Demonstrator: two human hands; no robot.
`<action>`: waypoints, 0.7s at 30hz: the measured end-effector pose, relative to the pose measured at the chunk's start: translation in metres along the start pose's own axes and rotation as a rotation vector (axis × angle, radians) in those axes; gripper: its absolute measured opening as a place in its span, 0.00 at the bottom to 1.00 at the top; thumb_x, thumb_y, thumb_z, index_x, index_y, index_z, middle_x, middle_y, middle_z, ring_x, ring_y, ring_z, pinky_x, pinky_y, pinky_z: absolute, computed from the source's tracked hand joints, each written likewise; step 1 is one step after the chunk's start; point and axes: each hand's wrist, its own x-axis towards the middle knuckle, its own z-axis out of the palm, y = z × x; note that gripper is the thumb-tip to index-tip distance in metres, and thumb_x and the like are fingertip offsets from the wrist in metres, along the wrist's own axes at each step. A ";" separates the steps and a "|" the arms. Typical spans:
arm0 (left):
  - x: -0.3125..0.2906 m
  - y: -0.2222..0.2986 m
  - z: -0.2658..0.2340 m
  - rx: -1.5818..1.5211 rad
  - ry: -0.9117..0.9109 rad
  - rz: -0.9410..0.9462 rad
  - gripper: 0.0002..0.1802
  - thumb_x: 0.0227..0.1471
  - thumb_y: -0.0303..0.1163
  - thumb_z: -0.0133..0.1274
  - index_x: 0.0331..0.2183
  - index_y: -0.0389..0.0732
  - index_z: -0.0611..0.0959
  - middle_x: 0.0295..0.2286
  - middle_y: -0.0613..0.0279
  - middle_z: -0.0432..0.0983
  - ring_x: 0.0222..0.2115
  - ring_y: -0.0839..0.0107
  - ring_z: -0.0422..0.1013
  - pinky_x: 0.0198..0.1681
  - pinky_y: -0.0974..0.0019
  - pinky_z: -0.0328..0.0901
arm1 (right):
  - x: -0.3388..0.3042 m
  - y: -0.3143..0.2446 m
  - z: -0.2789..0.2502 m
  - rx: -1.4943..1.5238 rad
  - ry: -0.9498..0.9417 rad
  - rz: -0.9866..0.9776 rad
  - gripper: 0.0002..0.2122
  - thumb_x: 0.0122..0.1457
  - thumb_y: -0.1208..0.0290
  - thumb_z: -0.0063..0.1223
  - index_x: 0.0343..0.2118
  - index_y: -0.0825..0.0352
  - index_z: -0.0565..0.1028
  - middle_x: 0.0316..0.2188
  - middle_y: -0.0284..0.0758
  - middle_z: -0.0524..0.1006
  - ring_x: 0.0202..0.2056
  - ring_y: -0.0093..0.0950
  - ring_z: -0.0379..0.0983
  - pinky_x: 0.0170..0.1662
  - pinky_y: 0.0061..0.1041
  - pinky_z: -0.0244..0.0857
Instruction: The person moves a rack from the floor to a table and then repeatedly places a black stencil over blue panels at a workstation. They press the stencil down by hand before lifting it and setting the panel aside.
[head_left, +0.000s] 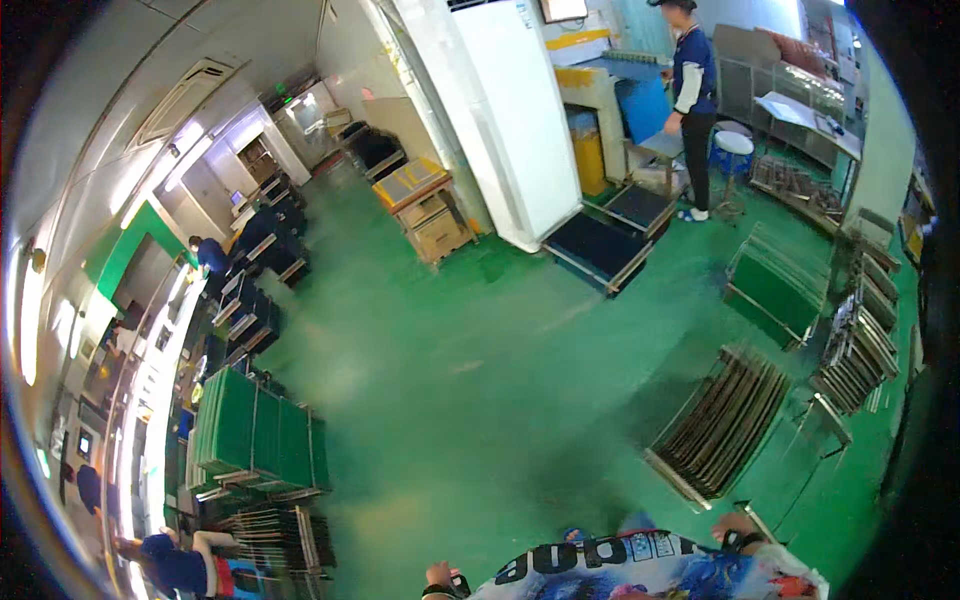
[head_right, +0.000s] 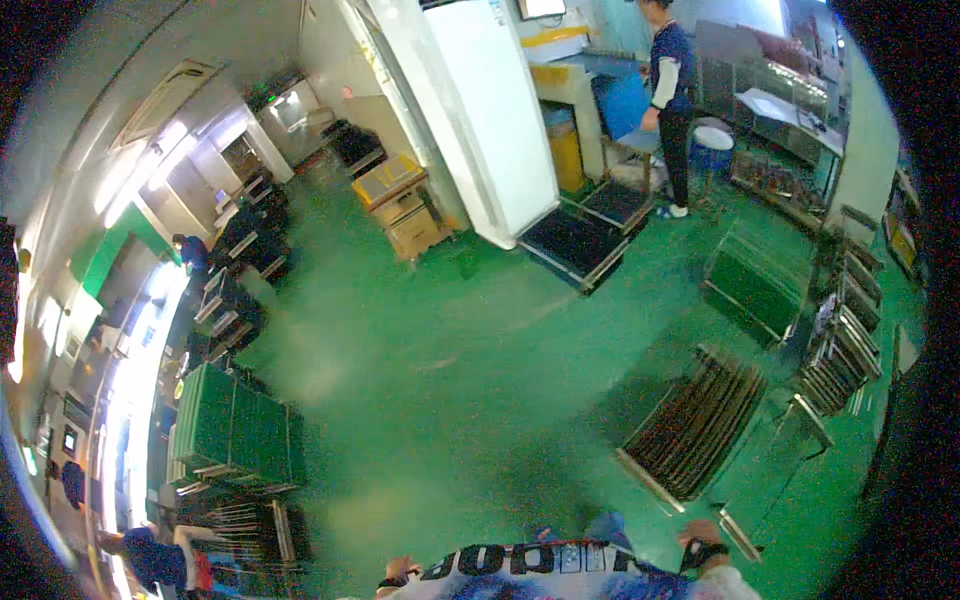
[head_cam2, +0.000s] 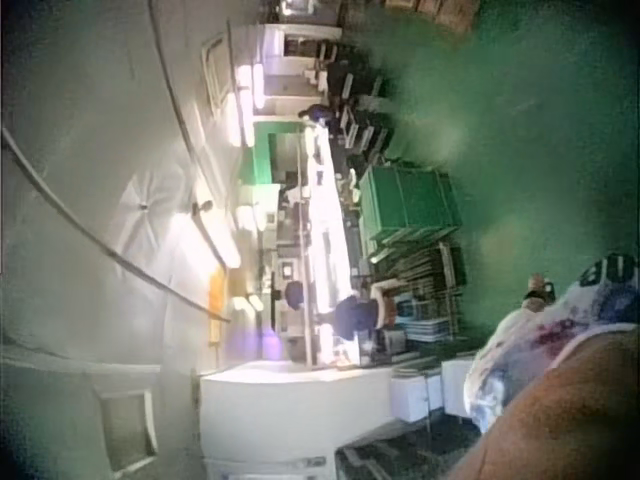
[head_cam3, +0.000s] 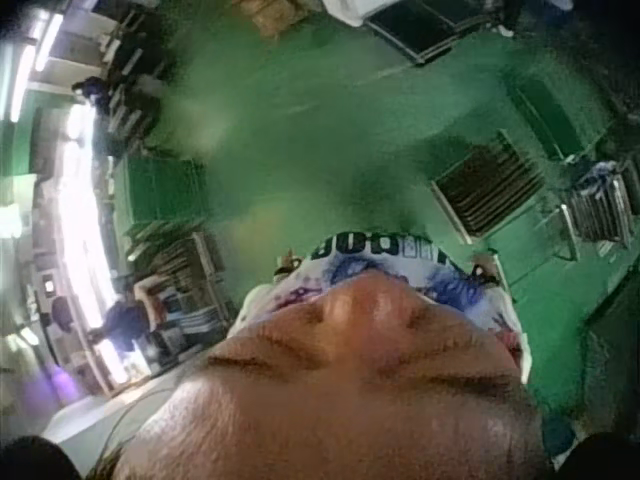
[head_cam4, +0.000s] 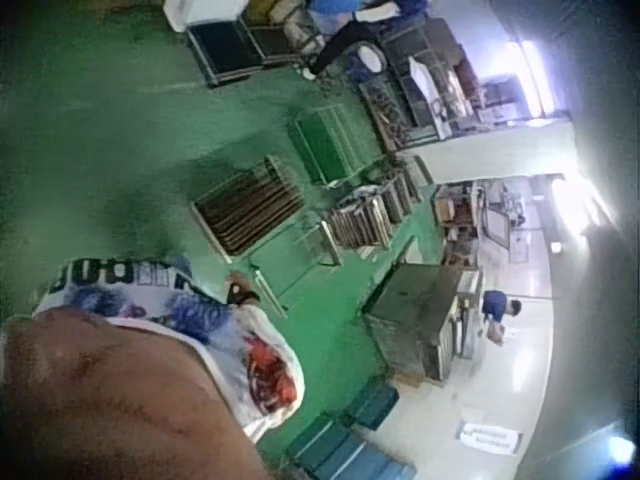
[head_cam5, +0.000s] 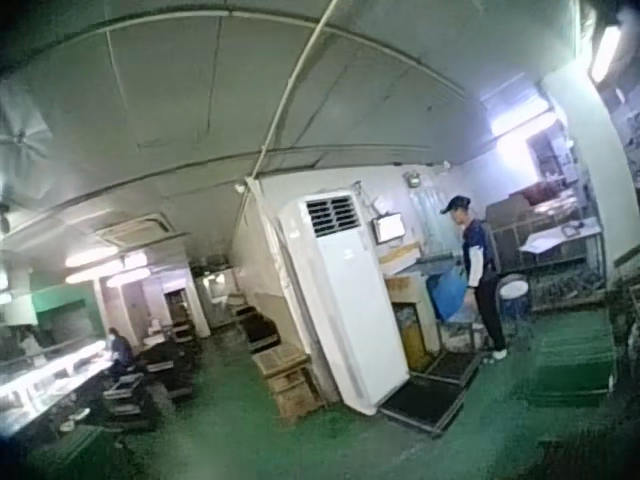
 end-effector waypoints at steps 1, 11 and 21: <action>0.007 -0.008 -0.010 0.029 0.004 -0.002 0.28 0.41 0.56 0.51 0.38 0.44 0.79 0.30 0.52 0.77 0.33 0.51 0.73 0.35 0.53 0.67 | 0.016 0.000 -0.007 -0.117 -0.040 0.048 0.09 0.43 0.59 0.55 0.15 0.57 0.76 0.19 0.33 0.76 0.20 0.37 0.72 0.22 0.32 0.66; 0.063 0.023 0.035 -0.371 0.004 -0.090 0.18 0.47 0.49 0.49 0.32 0.45 0.77 0.27 0.47 0.75 0.32 0.49 0.72 0.33 0.53 0.67 | 0.217 -0.181 -0.108 -1.724 -0.158 -0.023 0.13 0.46 0.56 0.49 0.18 0.60 0.76 0.17 0.34 0.74 0.22 0.35 0.72 0.22 0.37 0.62; 0.154 0.086 -0.029 -0.519 -0.055 -0.232 0.17 0.51 0.47 0.44 0.38 0.48 0.77 0.34 0.49 0.74 0.34 0.53 0.71 0.37 0.55 0.65 | 0.657 -0.563 0.173 -0.618 -0.132 0.030 0.09 0.52 0.64 0.48 0.29 0.64 0.73 0.24 0.37 0.76 0.23 0.29 0.73 0.24 0.30 0.66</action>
